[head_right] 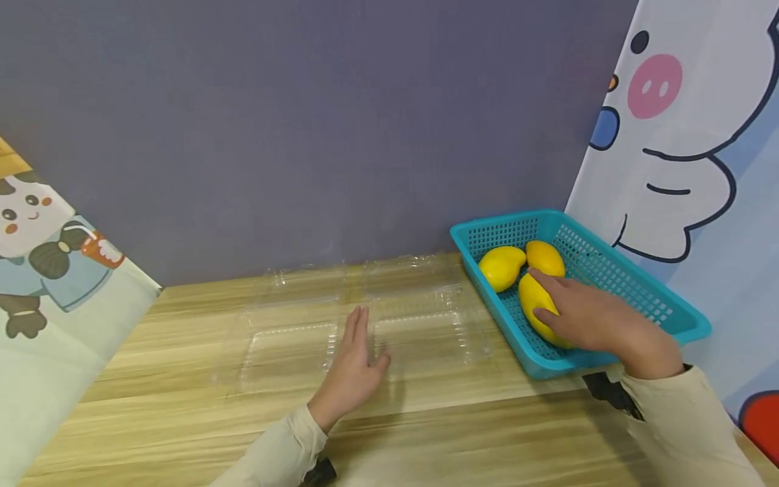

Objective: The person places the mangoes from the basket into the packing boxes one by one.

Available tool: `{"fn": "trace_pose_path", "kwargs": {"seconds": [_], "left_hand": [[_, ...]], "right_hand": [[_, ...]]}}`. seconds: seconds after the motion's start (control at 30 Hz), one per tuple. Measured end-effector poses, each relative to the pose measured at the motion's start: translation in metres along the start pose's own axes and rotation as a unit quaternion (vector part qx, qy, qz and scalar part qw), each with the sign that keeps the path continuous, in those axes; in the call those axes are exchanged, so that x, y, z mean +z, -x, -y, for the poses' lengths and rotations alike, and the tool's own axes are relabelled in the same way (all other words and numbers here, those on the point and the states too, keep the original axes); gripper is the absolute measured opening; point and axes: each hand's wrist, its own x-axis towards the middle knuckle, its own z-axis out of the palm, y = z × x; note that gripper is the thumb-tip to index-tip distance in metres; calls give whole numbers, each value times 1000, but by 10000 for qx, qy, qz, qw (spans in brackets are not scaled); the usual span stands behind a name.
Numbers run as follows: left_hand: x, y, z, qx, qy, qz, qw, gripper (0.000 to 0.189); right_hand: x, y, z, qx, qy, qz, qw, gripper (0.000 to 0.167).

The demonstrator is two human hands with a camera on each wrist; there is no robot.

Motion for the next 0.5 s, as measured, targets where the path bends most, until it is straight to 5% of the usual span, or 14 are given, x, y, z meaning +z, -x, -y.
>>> {"fn": "trace_pose_path", "kwargs": {"seconds": [0.27,0.5], "left_hand": [[4,-4,2,-442,939,143,9945,82],[4,-12,6,-886,1951,90,9767,72]], "right_hand": [[14,-16,-13,154,89,359,9992,75],[22,-26,-24,373,141,418,9983,79]]}}
